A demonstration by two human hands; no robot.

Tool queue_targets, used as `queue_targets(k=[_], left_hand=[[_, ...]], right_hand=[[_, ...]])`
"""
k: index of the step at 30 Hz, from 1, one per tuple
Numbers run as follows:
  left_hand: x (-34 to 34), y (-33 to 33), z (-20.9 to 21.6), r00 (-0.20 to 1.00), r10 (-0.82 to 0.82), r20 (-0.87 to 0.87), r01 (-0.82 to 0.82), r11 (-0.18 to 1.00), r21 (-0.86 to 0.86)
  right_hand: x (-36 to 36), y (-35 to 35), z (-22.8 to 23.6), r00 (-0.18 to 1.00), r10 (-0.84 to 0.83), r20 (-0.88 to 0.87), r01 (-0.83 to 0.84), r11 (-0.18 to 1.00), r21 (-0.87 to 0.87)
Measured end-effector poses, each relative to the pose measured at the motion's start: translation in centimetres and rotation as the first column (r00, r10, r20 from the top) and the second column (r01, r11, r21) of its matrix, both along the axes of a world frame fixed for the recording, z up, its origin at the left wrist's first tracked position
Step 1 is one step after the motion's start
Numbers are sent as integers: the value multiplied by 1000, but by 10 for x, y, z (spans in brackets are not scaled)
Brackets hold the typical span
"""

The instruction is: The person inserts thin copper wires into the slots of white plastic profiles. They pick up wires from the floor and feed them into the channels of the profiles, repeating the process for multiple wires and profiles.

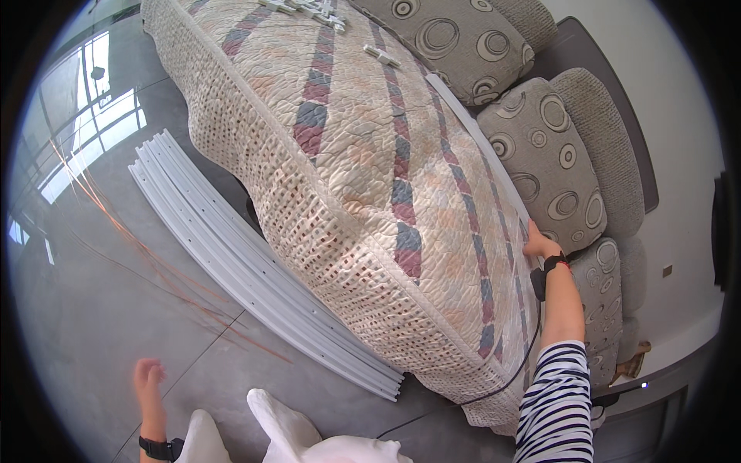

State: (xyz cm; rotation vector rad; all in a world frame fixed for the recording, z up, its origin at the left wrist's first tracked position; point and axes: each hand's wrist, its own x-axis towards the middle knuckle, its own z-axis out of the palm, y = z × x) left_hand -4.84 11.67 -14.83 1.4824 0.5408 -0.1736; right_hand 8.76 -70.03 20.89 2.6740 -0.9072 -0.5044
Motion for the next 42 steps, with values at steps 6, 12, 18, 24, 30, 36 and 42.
queue_targets(k=[6, 12, 18, 24, 30, 36, 42], left_hand=[[5, -5, -4, 1000, 4, 7, -4, 999, -42], [4, -14, -6, 1000, -30, 1, 30, 996, -88], [2, -4, -3, 1000, 7, 21, -6, 997, -72], [-4, -5, -17, 1000, -15, 6, 16, 998, -66], [-1, -7, -15, 999, -33, 13, 34, 994, -101], [1, -6, -19, 1000, -18, 10, 19, 993, -116], [-4, -5, -24, 999, -48, 23, 52, 981, -186]], right_hand=[[22, 14, 4, 996, 57, 69, -53, 997, -53], [18, -21, -3, 956, -18, 292, -16, 993, 114], [24, -17, -3, 947, 28, 321, -68, 991, 115], [12, 13, -20, 907, 317, 279, -303, 949, -91], [-29, 101, -27, 848, 488, 206, -403, 847, -346], [-72, 159, -28, 781, 596, 184, -440, 736, -515], [-121, 242, -20, 788, 568, 238, -456, 798, -394]])
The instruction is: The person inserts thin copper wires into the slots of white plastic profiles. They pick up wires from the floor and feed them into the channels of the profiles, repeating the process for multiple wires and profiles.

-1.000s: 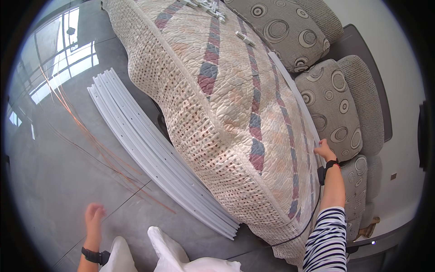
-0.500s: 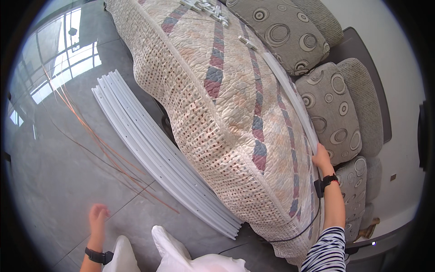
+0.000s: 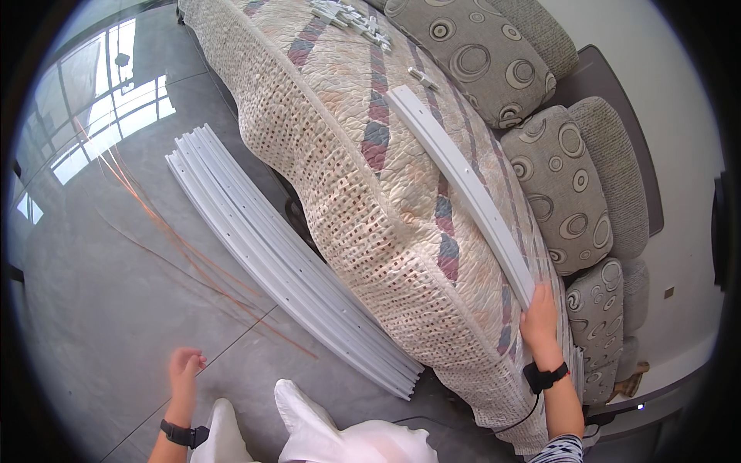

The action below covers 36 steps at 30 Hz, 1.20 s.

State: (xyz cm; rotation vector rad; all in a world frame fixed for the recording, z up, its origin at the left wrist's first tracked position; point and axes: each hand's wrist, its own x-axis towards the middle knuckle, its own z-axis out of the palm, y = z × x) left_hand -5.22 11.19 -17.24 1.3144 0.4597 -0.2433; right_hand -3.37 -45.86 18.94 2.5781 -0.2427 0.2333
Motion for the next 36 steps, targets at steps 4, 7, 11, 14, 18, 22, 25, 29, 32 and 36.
queue_targets(k=[4, 7, 11, 14, 18, 22, 25, 29, 32, 36], left_hand=[[6, -14, 23, 997, -73, -14, 71, 991, -117], [15, -31, 55, 971, -215, 103, 232, 952, -198], [35, -45, 97, 815, -414, 405, 517, 835, -187], [33, -56, 101, 902, -241, 359, 394, 800, -453], [27, -63, 78, 966, -114, 231, 217, 843, -492], [11, -66, 54, 999, -5, 50, 19, 953, -302], [11, -50, 58, 998, -54, 20, 57, 974, -220], [14, -39, 61, 999, -3, 53, 13, 980, -197], [16, -35, 57, 999, 51, 6, -50, 985, -168], [13, -32, 50, 990, 69, -125, -72, 997, -19]], right_hand=[[-43, 42, -10, 984, 167, 56, -171, 981, 87], [-68, 94, -10, 976, 216, 12, -213, 948, 238], [-83, 159, -32, 937, 284, -205, -146, 849, 508], [-77, 185, -68, 848, 358, -390, 67, 658, 750], [-63, 204, -125, 641, 592, -488, 266, 426, 865], [-69, 179, -210, 482, 542, -689, 820, -2, 572], [-64, 192, -246, 529, 536, -658, 828, -153, 540], [-54, 198, -282, 524, 571, -632, 821, -142, 552], [-49, 206, -295, 494, 573, -654, 828, -80, 555], [-59, 198, -323, 634, 537, -557, 658, 4, 753]])
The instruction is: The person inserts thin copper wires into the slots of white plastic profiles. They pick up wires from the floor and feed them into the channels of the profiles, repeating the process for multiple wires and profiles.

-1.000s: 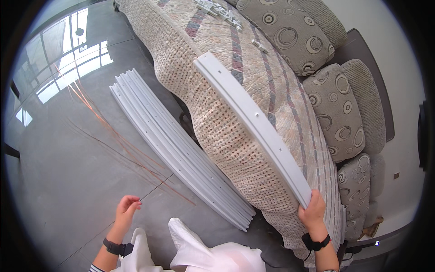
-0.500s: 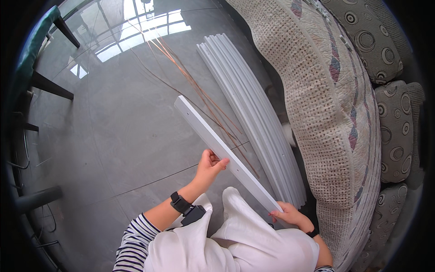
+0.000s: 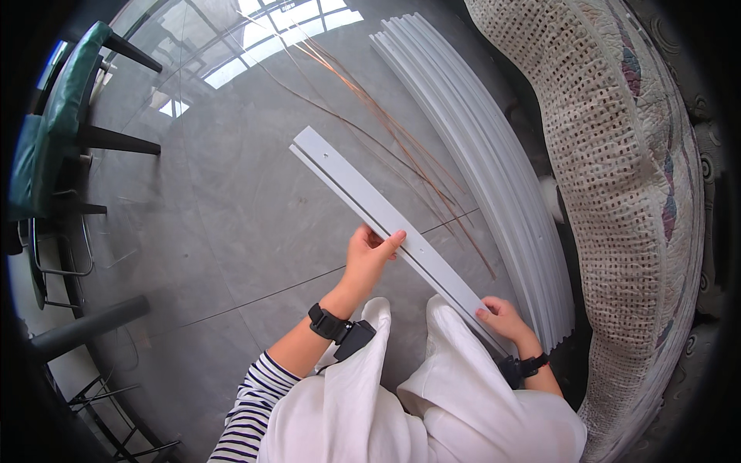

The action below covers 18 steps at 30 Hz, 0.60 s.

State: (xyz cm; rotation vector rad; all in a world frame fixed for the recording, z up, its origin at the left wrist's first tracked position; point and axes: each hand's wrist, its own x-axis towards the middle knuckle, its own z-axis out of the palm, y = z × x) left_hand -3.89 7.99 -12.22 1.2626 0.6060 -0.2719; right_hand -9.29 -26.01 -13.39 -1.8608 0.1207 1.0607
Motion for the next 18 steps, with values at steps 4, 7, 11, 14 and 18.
queue_targets(k=[4, 7, 11, 14, 18], left_hand=[[-7, 2, -10, 998, 52, -38, -51, 998, 28], [-9, 5, -11, 999, 34, -7, -34, 999, 11], [-12, 13, -12, 1000, 8, 28, -7, 999, -44], [-11, 17, -11, 999, -29, 13, 29, 999, -37], [-9, 17, -6, 1000, 16, 10, -15, 998, -61]], right_hand=[[7, 40, 22, 962, 3, 273, 6, 999, -34], [10, 49, 19, 947, 37, 319, -28, 999, -33], [8, 41, -1, 979, -25, 200, 23, 1000, 8], [8, 36, -10, 985, -13, 170, 8, 1000, 26], [9, 32, -19, 986, -37, 160, 30, 999, 43]])
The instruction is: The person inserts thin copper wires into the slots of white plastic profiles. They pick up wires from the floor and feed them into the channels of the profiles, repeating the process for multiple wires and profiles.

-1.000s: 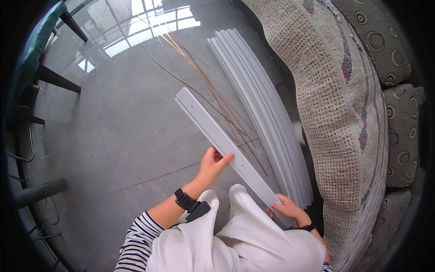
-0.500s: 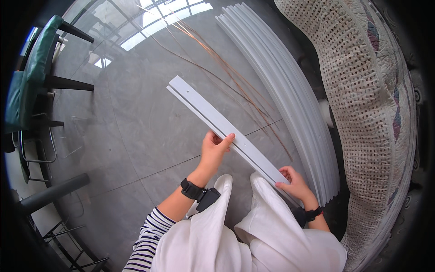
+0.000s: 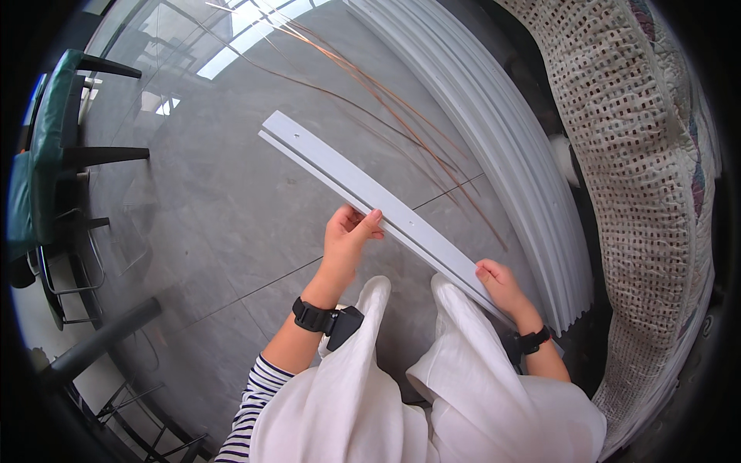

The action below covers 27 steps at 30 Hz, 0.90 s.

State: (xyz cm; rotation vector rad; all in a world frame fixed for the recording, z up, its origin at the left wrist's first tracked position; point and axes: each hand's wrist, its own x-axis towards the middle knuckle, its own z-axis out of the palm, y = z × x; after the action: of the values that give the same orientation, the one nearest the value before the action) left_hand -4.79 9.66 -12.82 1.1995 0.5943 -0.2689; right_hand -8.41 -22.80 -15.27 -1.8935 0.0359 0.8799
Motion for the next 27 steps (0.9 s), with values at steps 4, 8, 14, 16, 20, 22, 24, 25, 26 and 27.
queue_targets(k=[4, 8, 14, 16, 20, 22, 24, 25, 26, 27], left_hand=[[4, 12, -5, 993, 119, 15, -119, 992, 33], [12, 51, -15, 944, 320, 78, -321, 947, -7], [21, 86, 2, 872, 447, 199, -457, 889, 6], [23, 102, 8, 849, 473, 237, -489, 872, 9], [29, 128, 16, 828, 500, 255, -513, 858, -16], [30, 145, 12, 811, 518, 274, -531, 847, -30], [35, 153, 18, 825, 491, 280, -506, 862, -22], [38, 159, 20, 834, 476, 279, -493, 870, -12], [41, 165, 20, 835, 477, 275, -495, 869, -8], [43, 174, 17, 834, 481, 268, -499, 867, -5]], right_hand=[[3, 9, 20, 1000, -1, -8, 1, 1000, 15], [-4, -4, 34, 988, 151, -43, -155, 979, -133], [-19, -11, 34, 994, 111, 18, -104, 966, -236], [-21, -18, 35, 993, 118, 21, -109, 961, -256], [-32, -40, 44, 996, 88, -29, -92, 954, -287], [-43, -57, 38, 996, 57, -71, -74, 960, -269], [-59, -80, 32, 996, 19, -89, -41, 966, -254], [-69, -93, 29, 993, -29, -119, -1, 970, -244], [-79, -106, 25, 986, -77, -147, 40, 971, -236], [-86, -116, 24, 976, -121, -178, 78, 970, -230]])
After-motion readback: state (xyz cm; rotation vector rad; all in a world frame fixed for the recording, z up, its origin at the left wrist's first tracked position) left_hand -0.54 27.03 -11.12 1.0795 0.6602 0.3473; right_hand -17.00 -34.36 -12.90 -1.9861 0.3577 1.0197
